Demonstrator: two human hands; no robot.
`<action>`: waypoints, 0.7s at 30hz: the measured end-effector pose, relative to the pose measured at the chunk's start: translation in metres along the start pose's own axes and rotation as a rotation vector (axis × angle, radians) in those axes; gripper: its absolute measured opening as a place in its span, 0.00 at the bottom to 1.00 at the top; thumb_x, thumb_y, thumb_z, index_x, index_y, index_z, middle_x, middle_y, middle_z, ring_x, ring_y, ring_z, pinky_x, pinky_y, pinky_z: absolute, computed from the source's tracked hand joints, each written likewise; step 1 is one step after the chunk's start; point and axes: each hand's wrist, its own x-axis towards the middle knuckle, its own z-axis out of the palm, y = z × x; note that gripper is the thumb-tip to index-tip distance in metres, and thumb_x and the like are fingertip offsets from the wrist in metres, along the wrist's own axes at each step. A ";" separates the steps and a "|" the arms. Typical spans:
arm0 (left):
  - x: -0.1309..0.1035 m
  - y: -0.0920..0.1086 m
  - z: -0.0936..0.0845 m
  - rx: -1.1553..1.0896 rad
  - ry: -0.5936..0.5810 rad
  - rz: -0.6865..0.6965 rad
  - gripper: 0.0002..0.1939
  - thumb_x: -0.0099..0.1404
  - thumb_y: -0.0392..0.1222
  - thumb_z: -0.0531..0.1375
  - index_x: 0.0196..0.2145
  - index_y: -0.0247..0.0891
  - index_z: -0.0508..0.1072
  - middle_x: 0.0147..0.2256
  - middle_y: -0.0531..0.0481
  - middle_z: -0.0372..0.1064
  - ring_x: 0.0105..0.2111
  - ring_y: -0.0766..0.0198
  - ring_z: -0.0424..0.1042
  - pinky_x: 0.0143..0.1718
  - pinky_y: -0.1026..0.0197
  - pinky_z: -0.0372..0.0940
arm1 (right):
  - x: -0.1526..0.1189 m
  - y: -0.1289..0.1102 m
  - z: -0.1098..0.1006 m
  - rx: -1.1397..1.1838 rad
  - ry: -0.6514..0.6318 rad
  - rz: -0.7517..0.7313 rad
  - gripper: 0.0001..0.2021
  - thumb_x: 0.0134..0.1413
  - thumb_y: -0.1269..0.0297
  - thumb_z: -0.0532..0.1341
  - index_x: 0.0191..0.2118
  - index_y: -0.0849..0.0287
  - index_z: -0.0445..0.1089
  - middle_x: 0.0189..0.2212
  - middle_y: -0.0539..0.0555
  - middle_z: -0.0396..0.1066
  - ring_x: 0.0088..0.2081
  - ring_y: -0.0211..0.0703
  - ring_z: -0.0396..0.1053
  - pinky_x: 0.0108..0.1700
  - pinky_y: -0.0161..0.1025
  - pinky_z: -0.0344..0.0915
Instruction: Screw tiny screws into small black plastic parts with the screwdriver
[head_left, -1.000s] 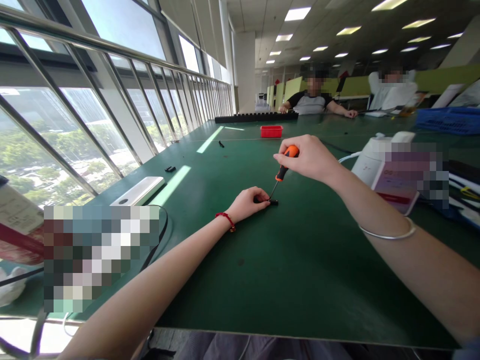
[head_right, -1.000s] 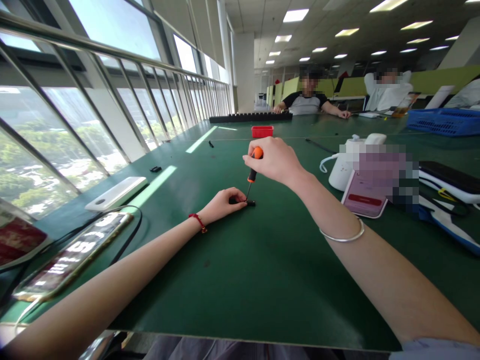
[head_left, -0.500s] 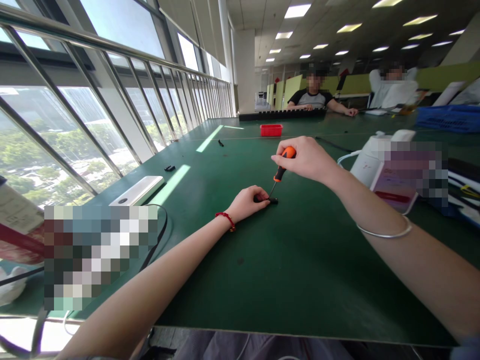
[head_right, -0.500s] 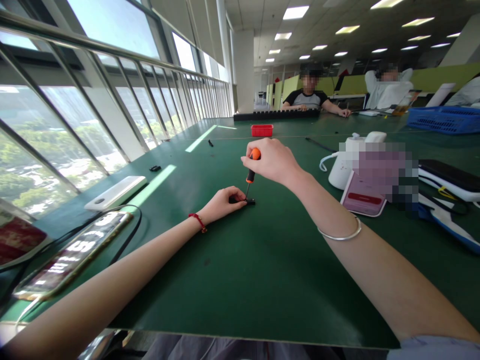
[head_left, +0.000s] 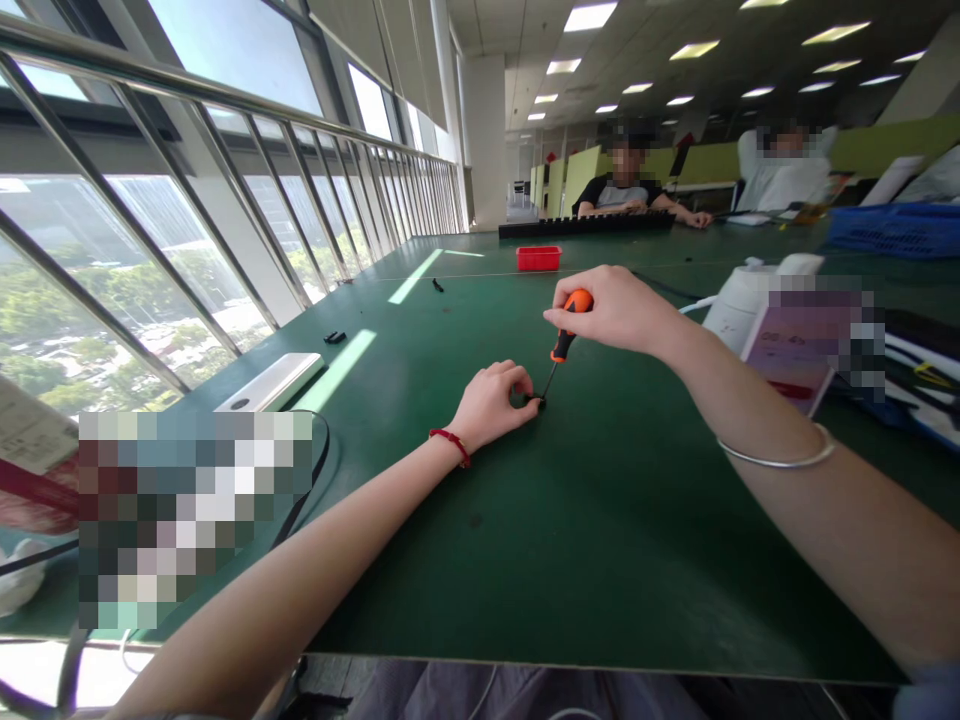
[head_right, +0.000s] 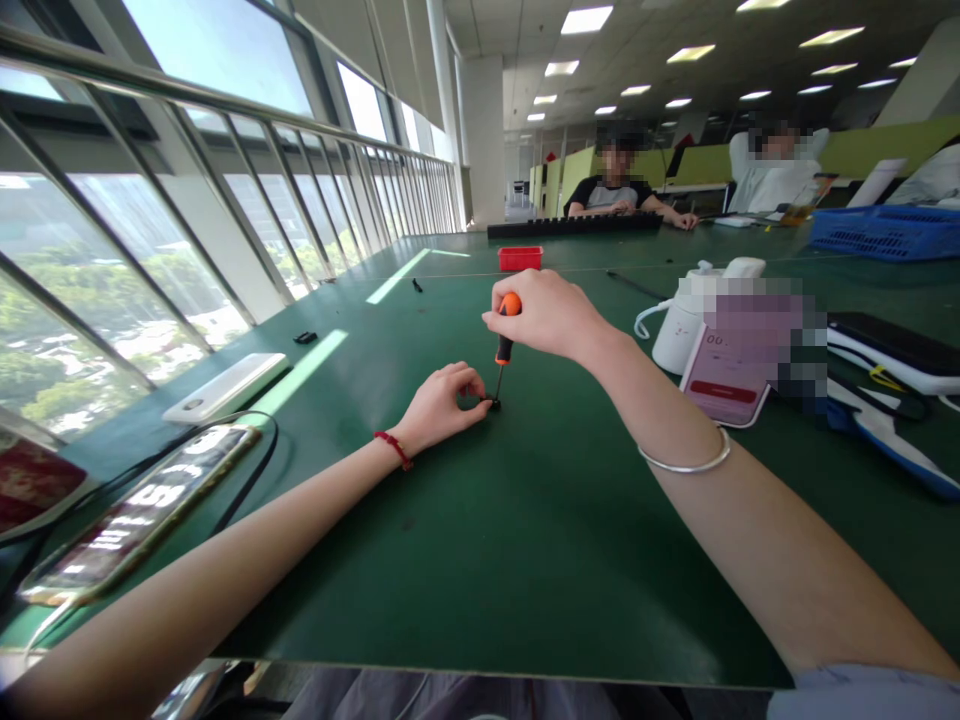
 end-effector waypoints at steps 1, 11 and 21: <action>0.001 -0.005 0.000 0.001 0.007 0.009 0.09 0.57 0.43 0.61 0.35 0.38 0.73 0.36 0.47 0.70 0.39 0.57 0.67 0.42 0.56 0.62 | 0.000 0.000 0.000 0.001 -0.005 0.003 0.10 0.48 0.57 0.59 0.26 0.57 0.69 0.24 0.50 0.68 0.26 0.38 0.59 0.30 0.38 0.52; 0.004 -0.018 0.003 -0.167 -0.100 0.007 0.09 0.61 0.45 0.60 0.34 0.38 0.78 0.34 0.48 0.73 0.37 0.59 0.68 0.42 0.58 0.63 | -0.001 0.000 -0.001 0.035 -0.025 0.028 0.12 0.44 0.62 0.61 0.38 0.55 0.64 0.25 0.48 0.65 0.25 0.37 0.59 0.28 0.36 0.51; 0.004 -0.019 0.001 -0.300 -0.102 -0.041 0.09 0.61 0.42 0.61 0.35 0.37 0.80 0.35 0.46 0.73 0.37 0.61 0.70 0.42 0.61 0.65 | -0.002 -0.001 0.001 0.008 0.021 0.025 0.09 0.49 0.61 0.57 0.37 0.55 0.65 0.25 0.48 0.66 0.25 0.37 0.58 0.29 0.37 0.50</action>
